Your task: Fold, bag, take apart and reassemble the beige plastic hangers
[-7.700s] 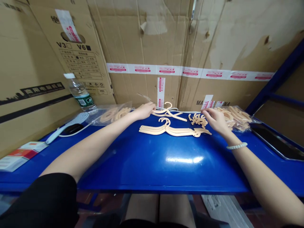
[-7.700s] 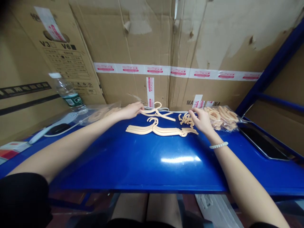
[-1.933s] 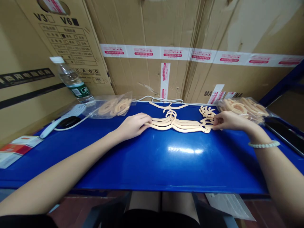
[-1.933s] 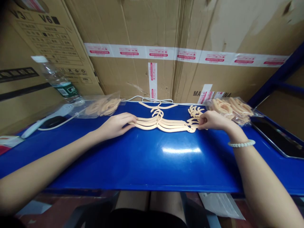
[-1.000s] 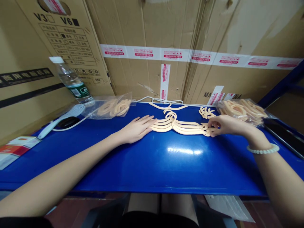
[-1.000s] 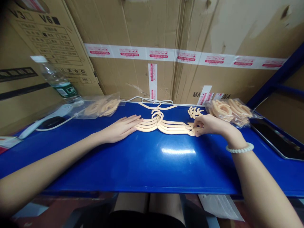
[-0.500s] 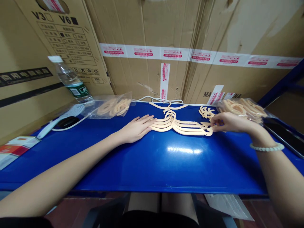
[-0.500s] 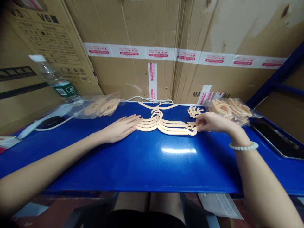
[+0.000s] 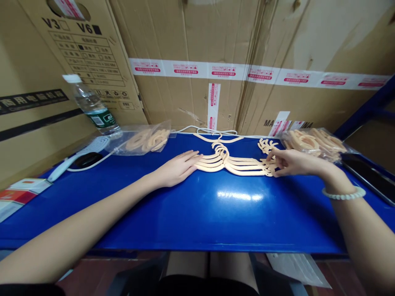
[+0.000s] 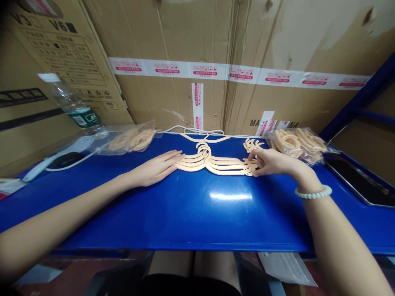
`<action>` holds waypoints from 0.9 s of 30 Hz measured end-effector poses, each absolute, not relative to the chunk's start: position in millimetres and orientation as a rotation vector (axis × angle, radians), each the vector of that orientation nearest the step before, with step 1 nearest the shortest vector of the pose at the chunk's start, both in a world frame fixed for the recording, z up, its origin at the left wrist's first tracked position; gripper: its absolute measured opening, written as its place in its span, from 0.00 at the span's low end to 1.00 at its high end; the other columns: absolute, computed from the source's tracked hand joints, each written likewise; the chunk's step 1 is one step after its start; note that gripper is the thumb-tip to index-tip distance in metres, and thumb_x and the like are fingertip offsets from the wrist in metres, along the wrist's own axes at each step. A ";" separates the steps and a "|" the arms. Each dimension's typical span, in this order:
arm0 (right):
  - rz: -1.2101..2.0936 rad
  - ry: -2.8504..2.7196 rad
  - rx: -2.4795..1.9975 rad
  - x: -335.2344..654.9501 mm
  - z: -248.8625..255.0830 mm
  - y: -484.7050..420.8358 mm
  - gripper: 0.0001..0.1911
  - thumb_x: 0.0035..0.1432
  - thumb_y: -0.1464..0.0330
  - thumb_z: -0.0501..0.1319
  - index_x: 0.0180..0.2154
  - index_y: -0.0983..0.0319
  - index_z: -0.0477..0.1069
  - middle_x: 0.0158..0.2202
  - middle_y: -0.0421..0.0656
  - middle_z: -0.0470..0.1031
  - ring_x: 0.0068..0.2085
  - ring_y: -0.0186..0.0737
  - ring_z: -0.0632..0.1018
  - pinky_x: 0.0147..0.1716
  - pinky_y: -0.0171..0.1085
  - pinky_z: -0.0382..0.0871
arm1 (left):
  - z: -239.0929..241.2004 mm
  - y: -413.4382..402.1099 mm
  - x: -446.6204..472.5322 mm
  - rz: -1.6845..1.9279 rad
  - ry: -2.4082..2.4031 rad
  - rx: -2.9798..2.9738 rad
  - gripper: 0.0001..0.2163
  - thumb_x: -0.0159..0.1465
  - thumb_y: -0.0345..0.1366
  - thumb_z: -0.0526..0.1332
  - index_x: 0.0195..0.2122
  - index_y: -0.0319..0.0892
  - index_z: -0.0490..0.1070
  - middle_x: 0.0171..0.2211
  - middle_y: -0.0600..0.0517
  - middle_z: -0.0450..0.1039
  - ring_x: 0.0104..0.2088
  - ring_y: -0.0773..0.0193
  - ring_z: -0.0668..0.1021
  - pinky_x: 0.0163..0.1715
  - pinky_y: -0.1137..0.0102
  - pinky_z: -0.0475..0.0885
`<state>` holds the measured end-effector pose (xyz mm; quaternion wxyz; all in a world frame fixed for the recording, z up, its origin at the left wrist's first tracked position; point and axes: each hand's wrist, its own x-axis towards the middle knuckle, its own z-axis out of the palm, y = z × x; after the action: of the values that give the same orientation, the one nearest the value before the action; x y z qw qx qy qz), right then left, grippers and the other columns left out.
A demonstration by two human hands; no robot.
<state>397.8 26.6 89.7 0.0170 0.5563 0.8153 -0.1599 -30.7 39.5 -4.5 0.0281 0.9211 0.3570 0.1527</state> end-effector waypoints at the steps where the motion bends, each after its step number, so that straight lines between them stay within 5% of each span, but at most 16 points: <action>1: -0.510 2.532 1.713 396.3 90.2 25.9 0.29 0.46 0.53 0.66 0.48 0.61 0.72 0.25 0.39 0.70 0.26 0.43 0.72 0.25 0.38 0.61 | -4.4 39.4 -30.6 0.476 1.099 2.837 0.26 0.77 0.46 0.40 0.69 0.39 0.59 0.69 0.41 0.59 0.71 0.53 0.60 0.71 0.52 0.54; 6: -0.363 2.666 1.679 376.6 88.8 22.9 0.30 0.49 0.49 0.67 0.49 0.60 0.72 0.25 0.38 0.69 0.24 0.41 0.70 0.24 0.37 0.58 | -5.8 39.2 -30.4 0.483 1.078 2.814 0.26 0.77 0.46 0.41 0.69 0.39 0.59 0.70 0.41 0.57 0.71 0.53 0.58 0.71 0.51 0.53; 14: -0.414 2.875 1.490 340.3 66.5 18.5 0.16 0.58 0.54 0.62 0.38 0.61 0.73 0.24 0.39 0.70 0.25 0.39 0.70 0.26 0.36 0.57 | -10.7 40.4 -31.3 0.525 1.049 2.808 0.24 0.76 0.43 0.42 0.69 0.40 0.57 0.70 0.42 0.57 0.71 0.52 0.59 0.71 0.51 0.55; 27: -0.380 2.908 1.587 337.7 59.0 16.0 0.18 0.58 0.56 0.63 0.44 0.61 0.71 0.25 0.39 0.72 0.26 0.41 0.72 0.27 0.36 0.58 | -5.9 37.0 -28.4 0.537 1.045 2.810 0.23 0.75 0.40 0.43 0.67 0.37 0.60 0.69 0.40 0.58 0.70 0.52 0.61 0.70 0.51 0.58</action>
<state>337.7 16.0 59.0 -0.0962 0.4738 0.8680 -0.1134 -28.4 37.0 -5.9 0.0477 0.9215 0.3427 0.1761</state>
